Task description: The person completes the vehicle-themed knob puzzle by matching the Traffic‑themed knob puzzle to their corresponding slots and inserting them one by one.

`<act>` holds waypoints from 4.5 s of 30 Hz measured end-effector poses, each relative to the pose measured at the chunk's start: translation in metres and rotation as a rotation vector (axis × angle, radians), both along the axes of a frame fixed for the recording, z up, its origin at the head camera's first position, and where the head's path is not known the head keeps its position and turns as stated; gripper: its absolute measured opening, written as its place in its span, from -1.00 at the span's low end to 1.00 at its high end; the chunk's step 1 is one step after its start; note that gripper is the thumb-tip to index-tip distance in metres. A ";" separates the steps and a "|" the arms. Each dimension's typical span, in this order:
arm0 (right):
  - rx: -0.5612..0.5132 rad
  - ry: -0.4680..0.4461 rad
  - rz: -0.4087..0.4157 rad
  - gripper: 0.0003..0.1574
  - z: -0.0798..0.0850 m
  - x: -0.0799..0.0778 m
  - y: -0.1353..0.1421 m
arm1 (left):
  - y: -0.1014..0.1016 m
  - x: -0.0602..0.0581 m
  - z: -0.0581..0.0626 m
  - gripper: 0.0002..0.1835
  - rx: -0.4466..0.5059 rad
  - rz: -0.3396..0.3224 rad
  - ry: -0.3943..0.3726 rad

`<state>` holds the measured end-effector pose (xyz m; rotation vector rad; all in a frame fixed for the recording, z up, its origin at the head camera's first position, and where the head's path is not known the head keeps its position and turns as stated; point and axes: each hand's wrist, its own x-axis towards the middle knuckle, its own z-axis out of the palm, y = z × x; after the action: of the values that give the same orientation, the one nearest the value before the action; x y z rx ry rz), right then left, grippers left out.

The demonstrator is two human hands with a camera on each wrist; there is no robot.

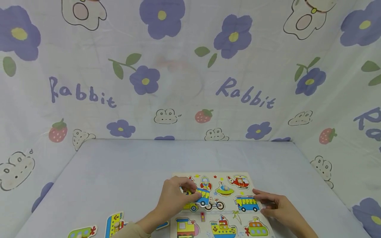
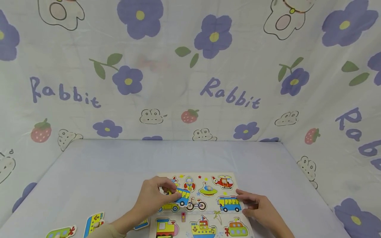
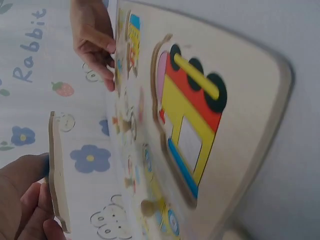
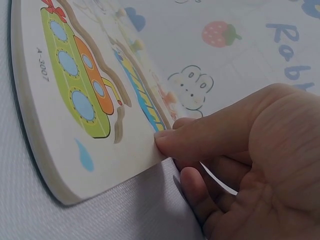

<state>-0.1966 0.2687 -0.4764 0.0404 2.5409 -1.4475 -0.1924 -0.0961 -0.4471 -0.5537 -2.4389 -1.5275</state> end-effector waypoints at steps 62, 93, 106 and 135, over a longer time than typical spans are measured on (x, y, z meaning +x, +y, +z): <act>0.003 0.014 0.031 -0.52 0.000 0.001 0.003 | 0.133 -0.018 -0.027 -0.73 -0.094 0.042 -0.214; -0.032 0.034 0.108 -0.50 -0.006 -0.001 0.010 | 0.149 -0.025 -0.026 -0.83 -0.191 -0.056 -0.163; -0.029 0.023 0.121 -0.42 -0.001 0.001 0.008 | 0.157 -0.026 -0.022 -0.84 -0.216 -0.093 -0.199; -0.029 0.033 0.143 -0.47 -0.003 -0.002 0.010 | 0.157 -0.023 -0.021 -0.81 -0.135 -0.091 -0.232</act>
<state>-0.1988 0.2787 -0.4799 -0.1669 2.4908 -1.4410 -0.2154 0.0609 -0.4679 -0.5451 -2.7435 -1.5480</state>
